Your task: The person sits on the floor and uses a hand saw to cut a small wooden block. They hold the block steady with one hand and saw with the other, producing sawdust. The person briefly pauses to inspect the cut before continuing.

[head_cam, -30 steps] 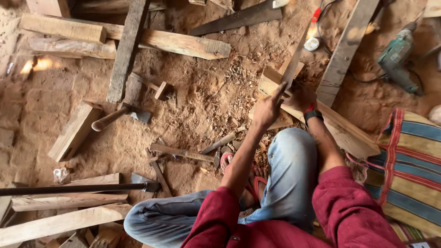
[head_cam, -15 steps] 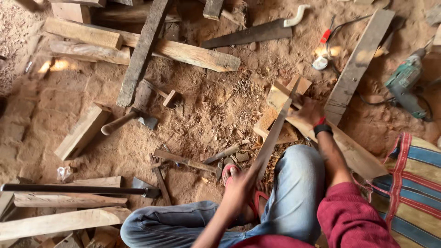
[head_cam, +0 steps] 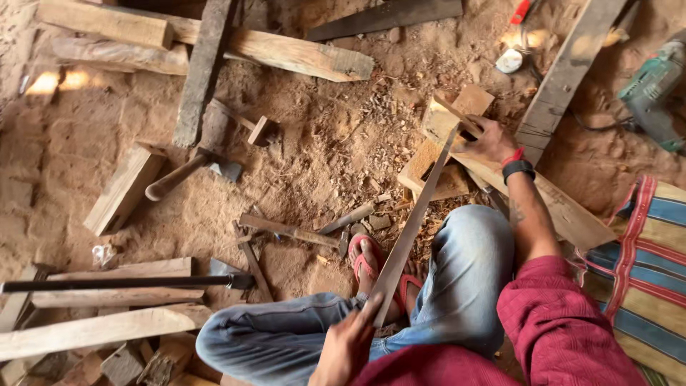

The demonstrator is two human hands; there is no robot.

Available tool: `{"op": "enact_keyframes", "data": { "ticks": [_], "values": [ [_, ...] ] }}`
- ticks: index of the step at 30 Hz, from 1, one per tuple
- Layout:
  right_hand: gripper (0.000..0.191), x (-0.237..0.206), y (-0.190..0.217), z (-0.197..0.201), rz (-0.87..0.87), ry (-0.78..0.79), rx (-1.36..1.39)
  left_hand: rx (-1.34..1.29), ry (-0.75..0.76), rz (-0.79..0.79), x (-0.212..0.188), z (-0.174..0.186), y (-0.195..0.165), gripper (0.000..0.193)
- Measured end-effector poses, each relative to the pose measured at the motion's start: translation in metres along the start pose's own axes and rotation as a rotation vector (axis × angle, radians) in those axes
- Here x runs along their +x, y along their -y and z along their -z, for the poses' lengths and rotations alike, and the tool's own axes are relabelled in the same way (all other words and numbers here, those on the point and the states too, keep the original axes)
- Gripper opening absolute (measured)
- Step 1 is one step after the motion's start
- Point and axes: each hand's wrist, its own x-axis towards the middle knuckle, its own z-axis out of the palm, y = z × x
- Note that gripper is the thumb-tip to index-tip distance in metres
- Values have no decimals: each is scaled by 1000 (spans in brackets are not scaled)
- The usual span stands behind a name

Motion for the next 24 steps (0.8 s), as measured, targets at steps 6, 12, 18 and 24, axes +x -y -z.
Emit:
{"op": "enact_keyframes", "data": {
  "ticks": [6,12,18,24],
  "values": [
    [94,-24,38,2,-106,-135,-189,69,94,96,198,-35,3,64],
    [82,-28,38,2,-86,-174,-183,47,-116,-116,343,-78,18,54],
    [100,2,9,10,-226,149,0,-181,-122,-38,68,-28,16,69],
    [108,-11,34,16,-356,115,78,-38,18,129,73,-26,8,70]
  ]
}}
